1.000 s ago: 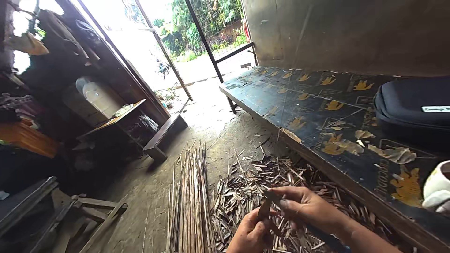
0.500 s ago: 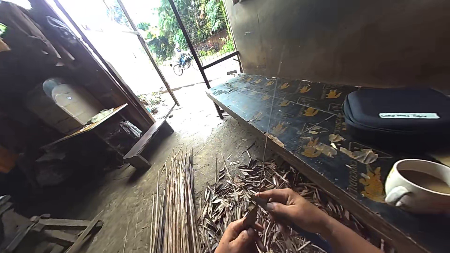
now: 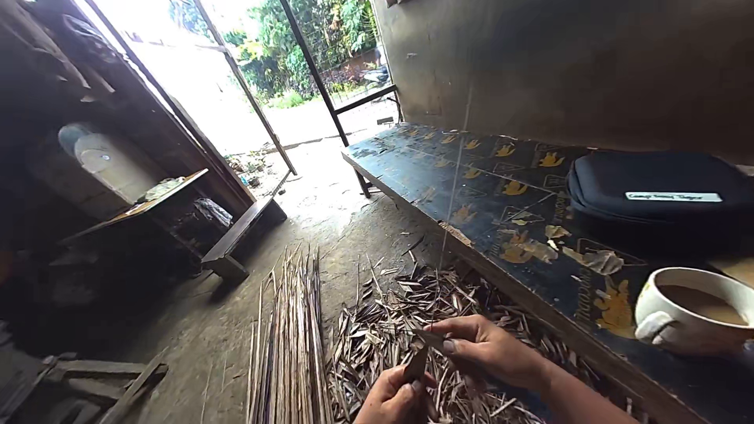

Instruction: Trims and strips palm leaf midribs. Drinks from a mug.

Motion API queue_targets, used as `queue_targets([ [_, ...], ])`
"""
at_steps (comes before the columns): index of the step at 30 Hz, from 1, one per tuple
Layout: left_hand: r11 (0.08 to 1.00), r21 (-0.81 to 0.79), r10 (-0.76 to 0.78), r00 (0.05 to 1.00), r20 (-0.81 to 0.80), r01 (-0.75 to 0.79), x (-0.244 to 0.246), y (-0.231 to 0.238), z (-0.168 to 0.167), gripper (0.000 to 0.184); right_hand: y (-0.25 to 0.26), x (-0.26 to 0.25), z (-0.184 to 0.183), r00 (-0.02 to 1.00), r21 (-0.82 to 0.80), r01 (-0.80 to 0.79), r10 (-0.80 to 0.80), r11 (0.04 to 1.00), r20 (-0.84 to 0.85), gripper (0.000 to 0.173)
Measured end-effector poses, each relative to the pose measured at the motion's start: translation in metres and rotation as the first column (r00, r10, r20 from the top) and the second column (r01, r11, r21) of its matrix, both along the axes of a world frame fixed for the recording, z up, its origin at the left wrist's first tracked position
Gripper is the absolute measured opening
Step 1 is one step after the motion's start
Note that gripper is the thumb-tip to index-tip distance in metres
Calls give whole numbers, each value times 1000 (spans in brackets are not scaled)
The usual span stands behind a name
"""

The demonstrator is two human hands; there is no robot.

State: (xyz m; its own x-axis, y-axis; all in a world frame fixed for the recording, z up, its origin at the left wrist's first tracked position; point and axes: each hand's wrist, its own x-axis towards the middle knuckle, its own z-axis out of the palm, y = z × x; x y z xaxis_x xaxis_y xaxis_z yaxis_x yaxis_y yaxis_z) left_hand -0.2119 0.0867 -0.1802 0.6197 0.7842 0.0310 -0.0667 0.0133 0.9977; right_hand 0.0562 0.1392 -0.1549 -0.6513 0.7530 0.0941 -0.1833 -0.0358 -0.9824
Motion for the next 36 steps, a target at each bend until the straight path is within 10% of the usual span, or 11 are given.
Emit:
queue_targets([
  [8, 997, -12, -71, 995, -66, 70, 0, -4, 3, 34, 7, 19, 19, 920, -53, 367, -371, 929, -124, 38],
  [14, 1000, -1, 5, 1000, -29, -5, 5, -3, 1, 38, -3, 3, 8, 993, -65, 117, -118, 991, -7, 37],
  [20, 1000, 13, -11, 994, -113, 13, 8, -7, 1, 34, 4, 19, 18, 925, -111, 363, -372, 925, -75, 40],
  [26, 964, 170, 233, 955, -184, -202, 13, -2, -9, 65, -4, 4, 11, 980, -142, 199, -196, 970, 34, 44],
  [36, 916, 248, 378, 889, -260, -317, 12, -9, 0, 22, -12, -8, 9, 972, -161, 236, -235, 958, 30, 44],
])
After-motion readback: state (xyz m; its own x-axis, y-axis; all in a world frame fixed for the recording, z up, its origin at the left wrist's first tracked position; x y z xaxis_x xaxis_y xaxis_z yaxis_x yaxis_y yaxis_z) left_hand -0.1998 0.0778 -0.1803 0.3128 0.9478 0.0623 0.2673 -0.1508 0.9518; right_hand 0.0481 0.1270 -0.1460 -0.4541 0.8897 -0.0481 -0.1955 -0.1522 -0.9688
